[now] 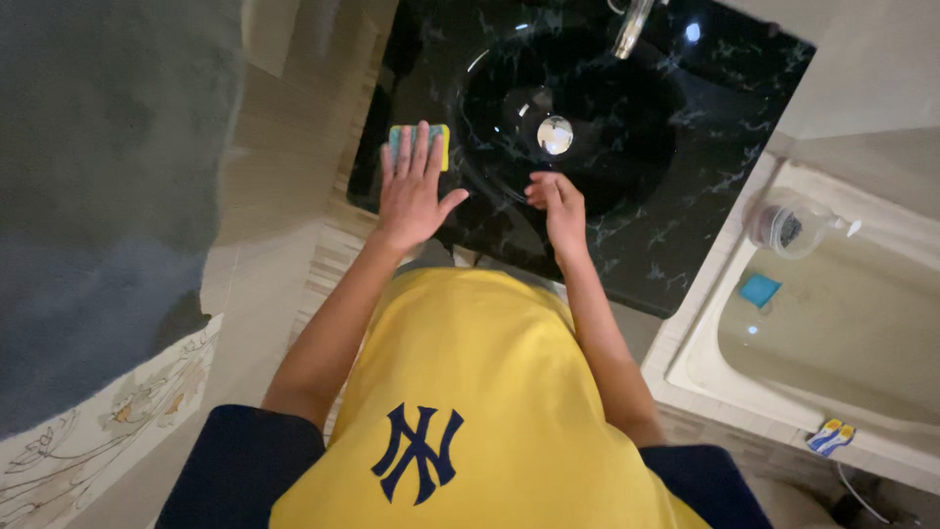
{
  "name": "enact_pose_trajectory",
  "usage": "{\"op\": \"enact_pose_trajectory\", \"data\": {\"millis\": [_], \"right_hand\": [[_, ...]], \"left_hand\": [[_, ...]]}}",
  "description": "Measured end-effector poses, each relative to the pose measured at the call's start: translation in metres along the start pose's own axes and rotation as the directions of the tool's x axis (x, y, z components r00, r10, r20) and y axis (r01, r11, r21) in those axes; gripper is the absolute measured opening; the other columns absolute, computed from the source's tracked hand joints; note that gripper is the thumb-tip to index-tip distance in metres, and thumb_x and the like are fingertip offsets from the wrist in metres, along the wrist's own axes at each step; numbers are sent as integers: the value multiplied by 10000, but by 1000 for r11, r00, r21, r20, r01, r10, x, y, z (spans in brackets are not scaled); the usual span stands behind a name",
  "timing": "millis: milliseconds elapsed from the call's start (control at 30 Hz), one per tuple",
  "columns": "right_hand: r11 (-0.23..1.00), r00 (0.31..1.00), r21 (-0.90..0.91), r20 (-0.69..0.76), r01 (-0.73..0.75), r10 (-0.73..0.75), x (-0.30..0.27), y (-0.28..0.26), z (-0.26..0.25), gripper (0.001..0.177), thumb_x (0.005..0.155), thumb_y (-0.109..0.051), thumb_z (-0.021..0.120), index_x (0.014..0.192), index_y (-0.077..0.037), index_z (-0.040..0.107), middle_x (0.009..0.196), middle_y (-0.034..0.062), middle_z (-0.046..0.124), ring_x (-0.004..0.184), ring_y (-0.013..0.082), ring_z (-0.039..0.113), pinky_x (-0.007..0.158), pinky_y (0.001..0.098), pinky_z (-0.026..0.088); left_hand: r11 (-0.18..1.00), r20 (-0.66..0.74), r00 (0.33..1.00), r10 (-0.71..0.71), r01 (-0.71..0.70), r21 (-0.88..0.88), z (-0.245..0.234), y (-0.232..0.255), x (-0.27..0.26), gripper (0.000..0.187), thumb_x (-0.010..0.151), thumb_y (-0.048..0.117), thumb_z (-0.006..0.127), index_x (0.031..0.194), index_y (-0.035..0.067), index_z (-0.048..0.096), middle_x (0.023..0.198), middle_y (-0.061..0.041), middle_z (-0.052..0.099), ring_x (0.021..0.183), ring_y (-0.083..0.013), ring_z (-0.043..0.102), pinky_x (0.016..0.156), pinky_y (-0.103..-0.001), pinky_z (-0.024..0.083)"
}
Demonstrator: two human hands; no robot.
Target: The person cleans a black marble sink and the surrounding countertop by hand using a yellow sponge and a light-colored cloth.
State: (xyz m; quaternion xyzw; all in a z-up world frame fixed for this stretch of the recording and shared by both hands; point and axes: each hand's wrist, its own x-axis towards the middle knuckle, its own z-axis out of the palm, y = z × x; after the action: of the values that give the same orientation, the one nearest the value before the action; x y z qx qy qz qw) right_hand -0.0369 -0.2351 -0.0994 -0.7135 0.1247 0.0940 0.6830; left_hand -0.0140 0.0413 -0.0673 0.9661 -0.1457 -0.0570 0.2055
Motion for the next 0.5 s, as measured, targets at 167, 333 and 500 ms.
{"op": "enact_pose_trajectory", "data": {"millis": [167, 333, 500], "right_hand": [[1000, 999, -26, -37, -8, 7, -7, -7, -6, 384, 1116, -316, 463, 1159, -13, 696, 954, 43, 735, 847, 112, 657, 787, 260, 515], [999, 999, -41, -40, -31, 29, -8, -9, -12, 386, 1112, -317, 454, 1170, -22, 694, 956, 42, 735, 851, 111, 660, 789, 263, 522], [998, 999, -50, -24, -29, 28, -1, -4, -9, 398, 1115, -322, 432, 1166, -29, 697, 953, 43, 738, 839, 111, 659, 783, 261, 518]], "left_hand": [[982, 30, 985, -172, 169, 89, 0, -22, 58, 1019, 1028, 701, 474, 1663, -16, 127, 1697, -286, 32, 1567, -478, 8, 1248, -661, 1], [982, 81, 988, -128, 115, 148, 1, -8, 119, 1059, 998, 740, 441, 1652, -27, 115, 1709, -267, 23, 1579, -464, 9, 1263, -638, 11], [986, 142, 986, 83, -103, 134, -1, 16, 39, 1087, 960, 738, 478, 1644, -42, 155, 1725, -242, 66, 1598, -445, 34, 1293, -592, 43]]}}
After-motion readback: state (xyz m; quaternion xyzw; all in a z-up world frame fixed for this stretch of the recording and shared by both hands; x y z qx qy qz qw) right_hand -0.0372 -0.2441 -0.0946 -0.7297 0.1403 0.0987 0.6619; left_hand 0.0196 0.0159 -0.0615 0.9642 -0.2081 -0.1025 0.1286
